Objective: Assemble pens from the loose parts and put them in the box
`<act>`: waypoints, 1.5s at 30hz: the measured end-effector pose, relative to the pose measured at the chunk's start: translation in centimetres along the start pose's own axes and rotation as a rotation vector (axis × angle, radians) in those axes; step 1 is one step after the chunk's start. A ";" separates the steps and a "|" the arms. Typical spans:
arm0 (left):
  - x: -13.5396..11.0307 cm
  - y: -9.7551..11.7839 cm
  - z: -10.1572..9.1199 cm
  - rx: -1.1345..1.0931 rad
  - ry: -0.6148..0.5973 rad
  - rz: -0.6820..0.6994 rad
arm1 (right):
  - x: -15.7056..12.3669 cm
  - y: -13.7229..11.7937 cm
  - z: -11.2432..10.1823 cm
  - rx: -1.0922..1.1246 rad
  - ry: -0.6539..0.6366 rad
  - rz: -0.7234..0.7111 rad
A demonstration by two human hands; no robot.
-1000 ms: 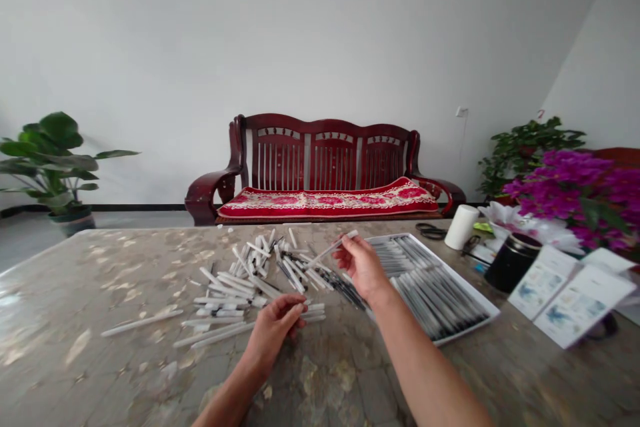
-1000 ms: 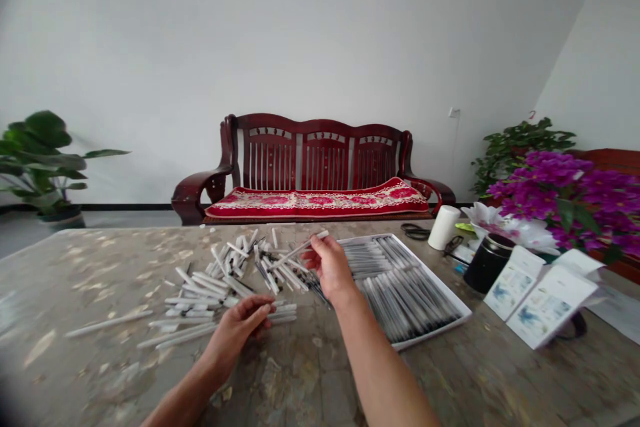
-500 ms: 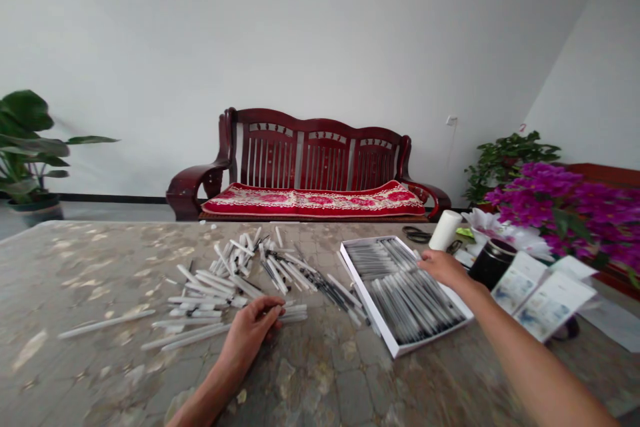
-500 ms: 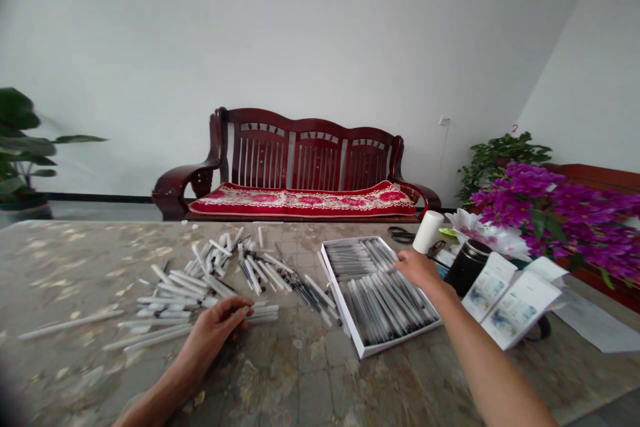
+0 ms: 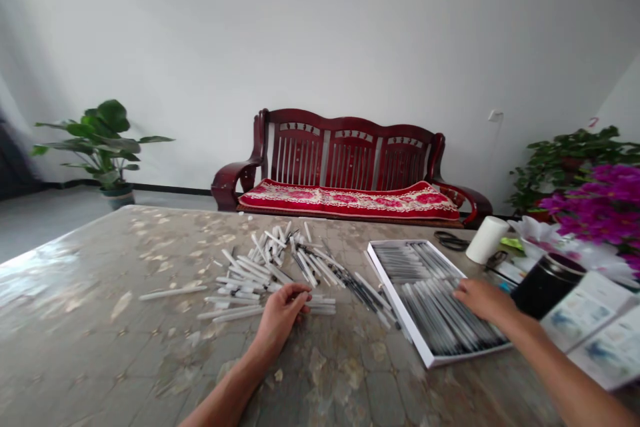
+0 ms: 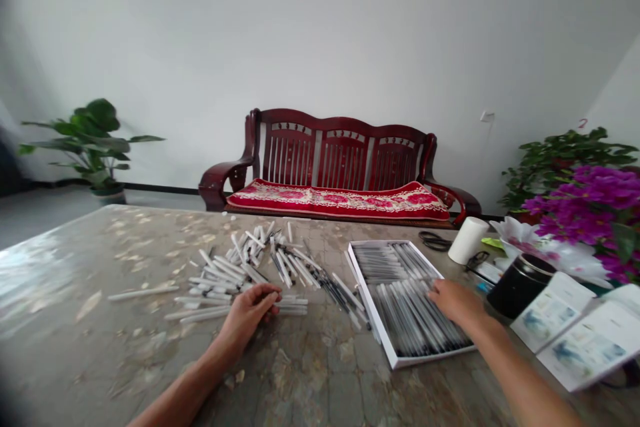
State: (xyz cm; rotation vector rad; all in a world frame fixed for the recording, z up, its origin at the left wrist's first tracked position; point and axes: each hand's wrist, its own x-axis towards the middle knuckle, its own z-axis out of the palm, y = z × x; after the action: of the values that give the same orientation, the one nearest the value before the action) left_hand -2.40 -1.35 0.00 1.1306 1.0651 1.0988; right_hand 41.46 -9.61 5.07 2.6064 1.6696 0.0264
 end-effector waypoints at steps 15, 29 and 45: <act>-0.9 -1.0 0.0 0.496 -0.165 0.201 | -5.4 -25.8 0.4 0.322 -0.005 -0.563; -0.9 -0.9 0.2 0.434 -0.075 0.170 | -5.3 -24.8 2.6 0.838 -0.108 -0.387; 0.0 -0.5 0.4 -0.426 -0.011 -0.103 | -7.4 -28.2 2.1 1.314 -0.628 -0.338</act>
State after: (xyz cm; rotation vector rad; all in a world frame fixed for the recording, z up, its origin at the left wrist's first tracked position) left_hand -2.00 -1.44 -0.43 0.7335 0.8194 1.1667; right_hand 12.89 -4.59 1.68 2.2264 2.1166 -2.2640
